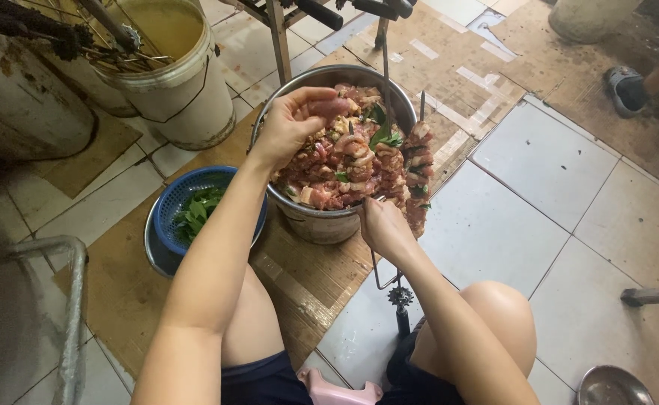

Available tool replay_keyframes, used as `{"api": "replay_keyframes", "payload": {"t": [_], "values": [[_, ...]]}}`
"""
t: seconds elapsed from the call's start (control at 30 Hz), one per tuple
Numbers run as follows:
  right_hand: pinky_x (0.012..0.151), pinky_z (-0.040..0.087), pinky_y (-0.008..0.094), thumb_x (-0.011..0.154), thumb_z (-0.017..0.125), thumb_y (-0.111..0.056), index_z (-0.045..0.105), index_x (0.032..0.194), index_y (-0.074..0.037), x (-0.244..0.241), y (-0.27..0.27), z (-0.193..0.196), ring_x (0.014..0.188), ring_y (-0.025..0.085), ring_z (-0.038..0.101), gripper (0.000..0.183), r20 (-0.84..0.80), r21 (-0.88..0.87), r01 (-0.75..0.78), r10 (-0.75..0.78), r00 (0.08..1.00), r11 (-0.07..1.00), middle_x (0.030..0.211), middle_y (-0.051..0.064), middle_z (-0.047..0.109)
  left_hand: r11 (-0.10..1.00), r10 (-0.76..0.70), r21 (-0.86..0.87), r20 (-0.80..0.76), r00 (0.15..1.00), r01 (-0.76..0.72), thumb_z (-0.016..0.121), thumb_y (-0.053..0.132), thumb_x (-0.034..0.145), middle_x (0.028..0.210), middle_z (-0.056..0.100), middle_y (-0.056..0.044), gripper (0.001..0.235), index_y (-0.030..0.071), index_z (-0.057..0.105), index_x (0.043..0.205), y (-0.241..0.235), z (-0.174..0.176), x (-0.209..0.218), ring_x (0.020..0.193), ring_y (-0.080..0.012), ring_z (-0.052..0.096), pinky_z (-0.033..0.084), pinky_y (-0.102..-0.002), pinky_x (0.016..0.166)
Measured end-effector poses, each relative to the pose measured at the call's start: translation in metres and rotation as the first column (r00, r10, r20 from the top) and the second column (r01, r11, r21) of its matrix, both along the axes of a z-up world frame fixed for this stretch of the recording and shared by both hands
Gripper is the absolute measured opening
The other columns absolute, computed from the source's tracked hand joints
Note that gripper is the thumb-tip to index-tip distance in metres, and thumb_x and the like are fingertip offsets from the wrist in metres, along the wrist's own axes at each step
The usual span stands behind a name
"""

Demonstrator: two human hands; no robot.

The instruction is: Manually skewering marinated pieces of meat onto metal rods for grilling.

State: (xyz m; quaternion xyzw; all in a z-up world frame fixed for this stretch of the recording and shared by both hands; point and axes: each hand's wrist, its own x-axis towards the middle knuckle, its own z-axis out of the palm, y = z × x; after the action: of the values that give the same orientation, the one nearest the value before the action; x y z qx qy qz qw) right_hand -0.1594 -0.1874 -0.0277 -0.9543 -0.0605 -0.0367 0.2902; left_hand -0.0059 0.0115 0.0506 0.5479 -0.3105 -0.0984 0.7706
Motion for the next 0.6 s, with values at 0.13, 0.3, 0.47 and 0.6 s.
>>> {"api": "replay_keyframes", "payload": {"t": [0.13,0.3,0.47,0.6], "values": [[0.068,0.052,0.055,0.098,0.057,-0.017,0.057,0.084,0.007,0.000,0.001,0.003,0.079,0.051,0.064,0.028,-0.011,0.000,-0.003,0.003,1.000,1.000,0.078,0.032,0.063,0.995,0.081,0.061,0.064,0.995,-0.085,0.056,-0.011,0.099,0.110,0.076,-0.014,0.022,-0.006,0.065,0.118,0.000,-0.009,0.004,0.107,-0.0208,0.076,0.064,-0.033,0.099],[0.069,0.052,0.054,0.098,0.057,-0.018,0.057,0.085,0.007,0.000,0.001,0.003,0.079,0.051,0.064,0.028,-0.022,0.002,0.002,-0.002,1.000,1.000,0.077,0.032,0.063,0.996,0.085,0.030,0.040,0.996,-0.087,0.059,-0.007,0.100,0.101,0.076,-0.012,0.016,-0.004,0.064,0.115,0.003,-0.022,0.015,0.094,-0.0171,0.073,0.062,-0.031,0.088],[0.068,0.052,0.055,0.098,0.058,-0.019,0.058,0.085,0.007,0.001,0.001,-0.001,0.078,0.051,0.064,0.028,-0.020,-0.013,0.007,-0.007,1.000,1.000,0.078,0.032,0.064,0.996,0.084,0.034,-0.099,0.991,-0.081,0.060,0.002,0.101,0.101,0.073,-0.007,0.015,-0.001,0.062,0.116,0.000,-0.014,0.006,0.090,-0.0126,0.072,0.063,-0.029,0.085],[0.068,0.052,0.054,0.098,0.057,-0.019,0.057,0.086,0.007,0.000,0.001,0.001,0.077,0.051,0.064,0.028,-0.029,-0.012,0.010,-0.010,1.000,1.000,0.077,0.032,0.064,0.998,-0.050,0.028,-0.096,0.994,0.053,0.058,0.002,0.103,0.098,0.071,-0.007,0.020,0.000,0.064,0.123,-0.010,-0.010,0.002,0.090,-0.0121,0.070,0.063,-0.028,0.085]]}}
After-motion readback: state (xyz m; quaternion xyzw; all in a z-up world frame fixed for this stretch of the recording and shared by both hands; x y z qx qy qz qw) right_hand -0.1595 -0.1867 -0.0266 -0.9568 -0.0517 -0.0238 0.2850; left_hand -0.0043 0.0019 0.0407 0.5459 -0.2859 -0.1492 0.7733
